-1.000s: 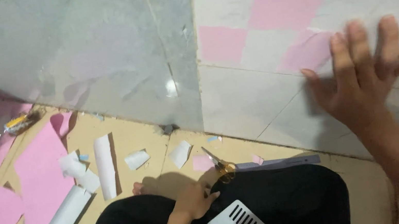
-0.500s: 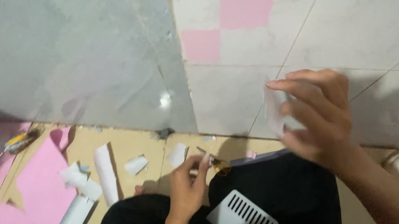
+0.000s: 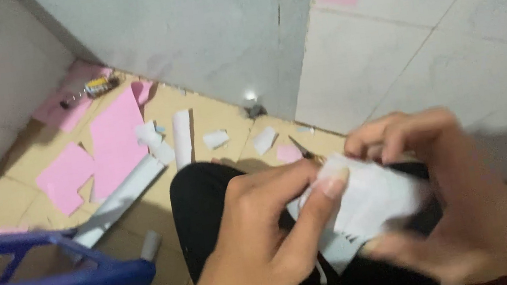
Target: Cutting small squares of colored adhesive paper and sticking them onto a tiled wall to create a decorative pattern.
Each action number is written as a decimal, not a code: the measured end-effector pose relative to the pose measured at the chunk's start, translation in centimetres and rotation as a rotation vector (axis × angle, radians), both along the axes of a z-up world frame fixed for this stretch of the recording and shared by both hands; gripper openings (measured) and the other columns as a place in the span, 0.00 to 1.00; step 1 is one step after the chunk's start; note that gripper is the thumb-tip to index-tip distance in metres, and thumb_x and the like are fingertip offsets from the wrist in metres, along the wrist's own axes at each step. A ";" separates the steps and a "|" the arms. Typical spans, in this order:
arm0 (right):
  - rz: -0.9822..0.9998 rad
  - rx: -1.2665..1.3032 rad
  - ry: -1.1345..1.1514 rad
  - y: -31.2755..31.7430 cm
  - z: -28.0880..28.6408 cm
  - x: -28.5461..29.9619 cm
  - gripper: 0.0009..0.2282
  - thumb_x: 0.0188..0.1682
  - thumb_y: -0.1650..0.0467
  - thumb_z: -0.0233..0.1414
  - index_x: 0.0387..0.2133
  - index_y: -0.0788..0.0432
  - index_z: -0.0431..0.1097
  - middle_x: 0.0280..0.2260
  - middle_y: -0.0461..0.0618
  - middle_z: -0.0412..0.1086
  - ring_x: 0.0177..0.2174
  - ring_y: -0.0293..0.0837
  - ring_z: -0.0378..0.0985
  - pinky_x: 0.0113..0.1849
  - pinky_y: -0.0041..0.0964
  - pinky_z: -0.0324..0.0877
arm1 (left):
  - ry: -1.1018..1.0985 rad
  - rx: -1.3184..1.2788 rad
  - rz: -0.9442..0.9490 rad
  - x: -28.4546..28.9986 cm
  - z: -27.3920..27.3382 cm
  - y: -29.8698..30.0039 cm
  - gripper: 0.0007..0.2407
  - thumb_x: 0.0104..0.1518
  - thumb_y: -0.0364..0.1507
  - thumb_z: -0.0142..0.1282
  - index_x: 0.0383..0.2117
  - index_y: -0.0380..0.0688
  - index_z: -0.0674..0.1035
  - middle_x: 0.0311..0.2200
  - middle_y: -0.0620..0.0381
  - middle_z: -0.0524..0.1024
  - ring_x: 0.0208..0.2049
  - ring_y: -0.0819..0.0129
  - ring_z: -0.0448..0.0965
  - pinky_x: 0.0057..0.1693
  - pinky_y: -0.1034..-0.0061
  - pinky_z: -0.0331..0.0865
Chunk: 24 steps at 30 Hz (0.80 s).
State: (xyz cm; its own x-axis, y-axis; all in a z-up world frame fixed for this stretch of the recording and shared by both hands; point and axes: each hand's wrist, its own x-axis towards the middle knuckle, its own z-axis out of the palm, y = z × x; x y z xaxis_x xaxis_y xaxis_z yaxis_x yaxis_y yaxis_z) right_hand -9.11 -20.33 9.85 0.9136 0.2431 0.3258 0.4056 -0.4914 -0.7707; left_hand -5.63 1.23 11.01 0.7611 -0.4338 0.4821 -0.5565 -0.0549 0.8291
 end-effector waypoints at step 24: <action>-0.227 0.104 -0.125 4.8 -2.3 -1.9 0.16 0.52 0.77 0.42 0.12 0.62 0.58 0.10 0.43 0.57 0.14 0.35 0.47 0.19 0.32 0.51 | 0.257 -0.132 -0.041 -1.9 -3.3 2.3 0.10 0.62 0.22 0.46 0.21 0.38 0.72 0.16 0.61 0.65 0.20 0.76 0.58 0.30 0.78 0.56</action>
